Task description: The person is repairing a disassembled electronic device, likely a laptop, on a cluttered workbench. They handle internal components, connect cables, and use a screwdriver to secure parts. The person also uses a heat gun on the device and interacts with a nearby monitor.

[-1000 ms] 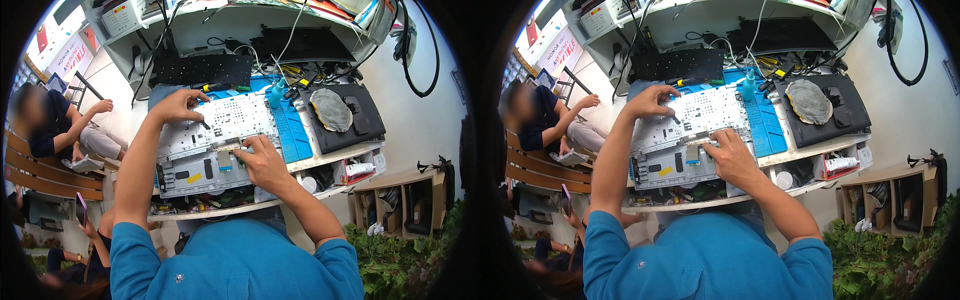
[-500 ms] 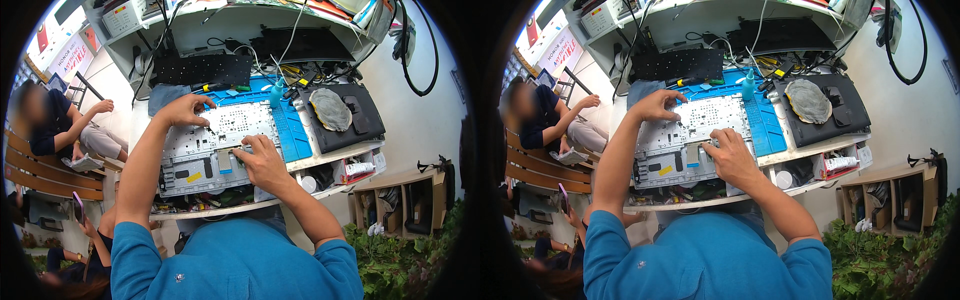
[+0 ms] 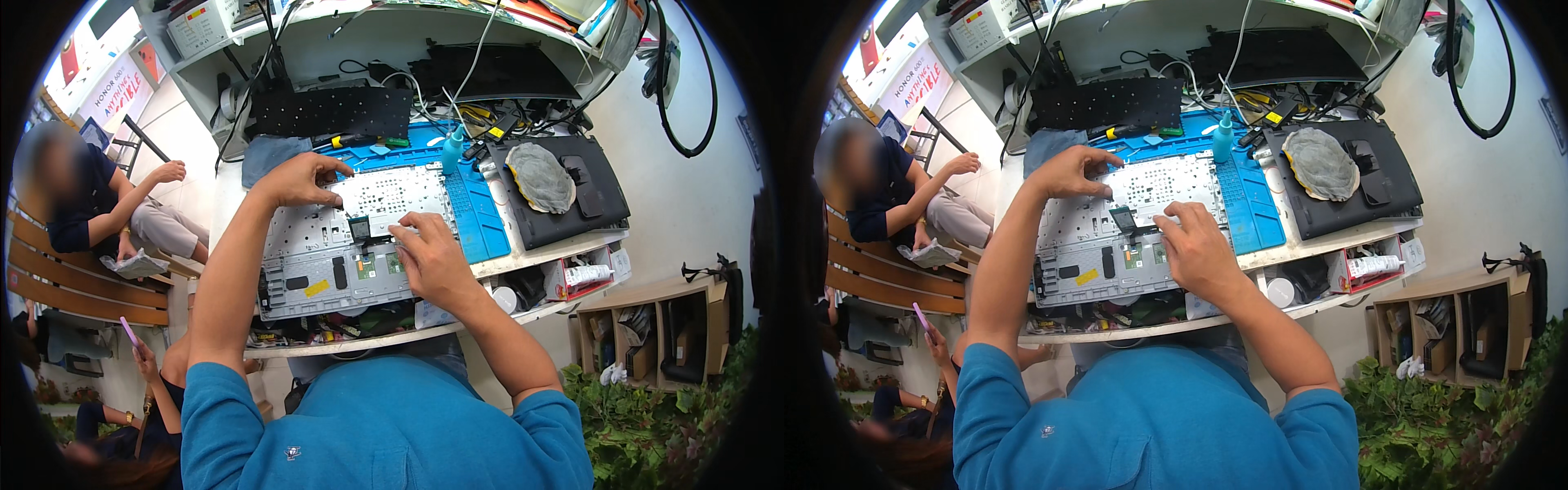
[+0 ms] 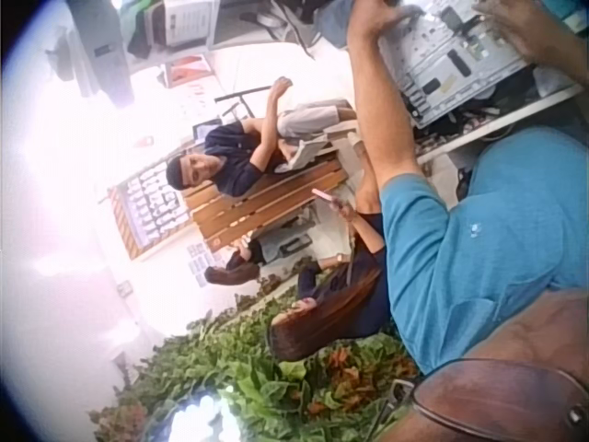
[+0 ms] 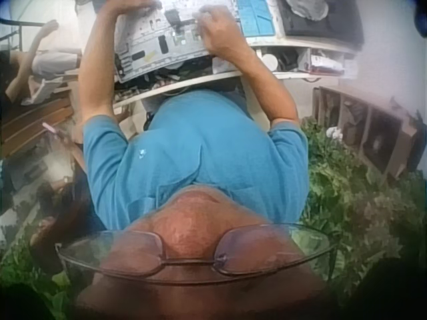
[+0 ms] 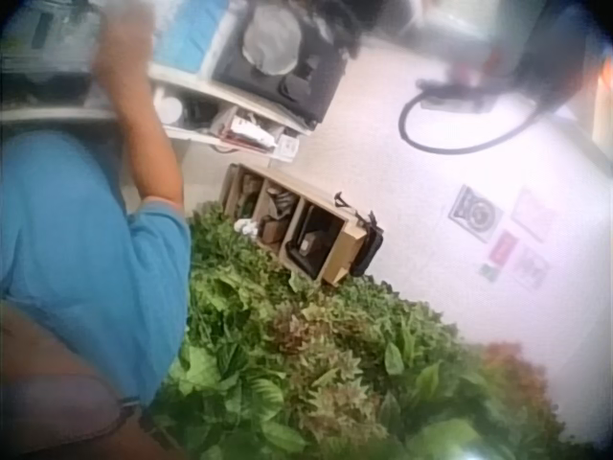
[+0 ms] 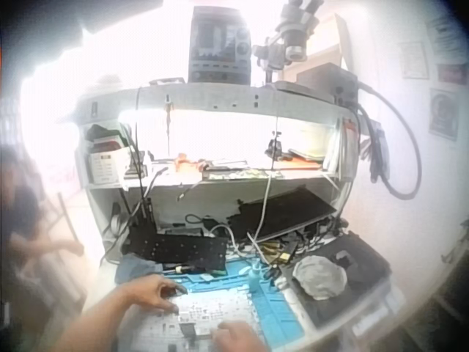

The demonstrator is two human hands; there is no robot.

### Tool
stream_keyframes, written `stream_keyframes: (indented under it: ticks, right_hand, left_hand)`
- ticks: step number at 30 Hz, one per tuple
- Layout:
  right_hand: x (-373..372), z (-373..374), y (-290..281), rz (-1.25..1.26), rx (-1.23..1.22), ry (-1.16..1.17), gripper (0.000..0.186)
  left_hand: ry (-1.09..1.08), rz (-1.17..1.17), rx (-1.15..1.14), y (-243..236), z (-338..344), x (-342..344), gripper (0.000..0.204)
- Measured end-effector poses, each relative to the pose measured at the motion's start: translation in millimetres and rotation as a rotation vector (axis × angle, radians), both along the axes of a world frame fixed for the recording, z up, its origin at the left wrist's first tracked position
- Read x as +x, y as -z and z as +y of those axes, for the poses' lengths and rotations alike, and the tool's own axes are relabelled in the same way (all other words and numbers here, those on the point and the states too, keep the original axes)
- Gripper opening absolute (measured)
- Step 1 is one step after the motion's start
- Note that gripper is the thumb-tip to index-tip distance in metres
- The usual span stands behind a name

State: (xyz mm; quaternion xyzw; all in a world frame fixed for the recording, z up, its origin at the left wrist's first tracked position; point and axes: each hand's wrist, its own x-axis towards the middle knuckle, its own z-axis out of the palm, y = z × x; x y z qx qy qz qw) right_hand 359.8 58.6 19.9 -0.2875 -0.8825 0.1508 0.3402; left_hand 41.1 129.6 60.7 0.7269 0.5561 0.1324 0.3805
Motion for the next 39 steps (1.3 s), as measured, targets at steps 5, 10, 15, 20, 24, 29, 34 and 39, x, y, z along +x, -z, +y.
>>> stream_keyframes:
  ticks: [5, 10, 15, 20, 24, 29, 34, 39]
  right_hand:
    - [13.6, 11.0, -7.5, 0.04, 0.034, 0.096, 0.036]
    - [30.8, 19.4, -13.1, -0.015, 0.023, 0.188, 0.034]
    - [45.7, 27.5, -8.5, -0.088, 0.003, 0.27, 0.033]
    - [54.3, 29.9, -5.5, -0.093, -0.075, 0.279, 0.029]
    - [64.2, 36.5, 1.6, -0.021, -0.101, 0.304, 0.025]
    - [71.4, 37.6, -1.7, 0.042, -0.202, 0.351, 0.021]
    - [71.3, 36.2, -7.0, 0.059, -0.371, 0.356, 0.023]
    - [71.4, 38.7, -6.7, 0.026, -0.399, 0.366, 0.024]
  left_hand:
    - [0.011, -0.009, 0.079, 6.1, -2.8, -2.5, 0.066]
    - [-0.014, 0.108, 0.111, -11.7, -13.6, 7.9, 0.06]
    - [-0.01, 0.117, 0.177, -10.0, -16.9, 8.1, 0.052]
    - [0.003, 0.209, 0.263, -13.1, -19.8, 14.0, 0.051]
    - [0.018, 0.223, 0.307, -15.8, -20.8, 15.1, 0.05]
    - [-0.004, 0.163, 0.316, -6.8, -18.4, 10.7, 0.048]
    - [-0.029, 0.237, 0.337, -11.5, -22.2, 20.6, 0.043]
    - [0.01, 0.338, 0.432, -12.7, -24.0, 24.7, 0.042]
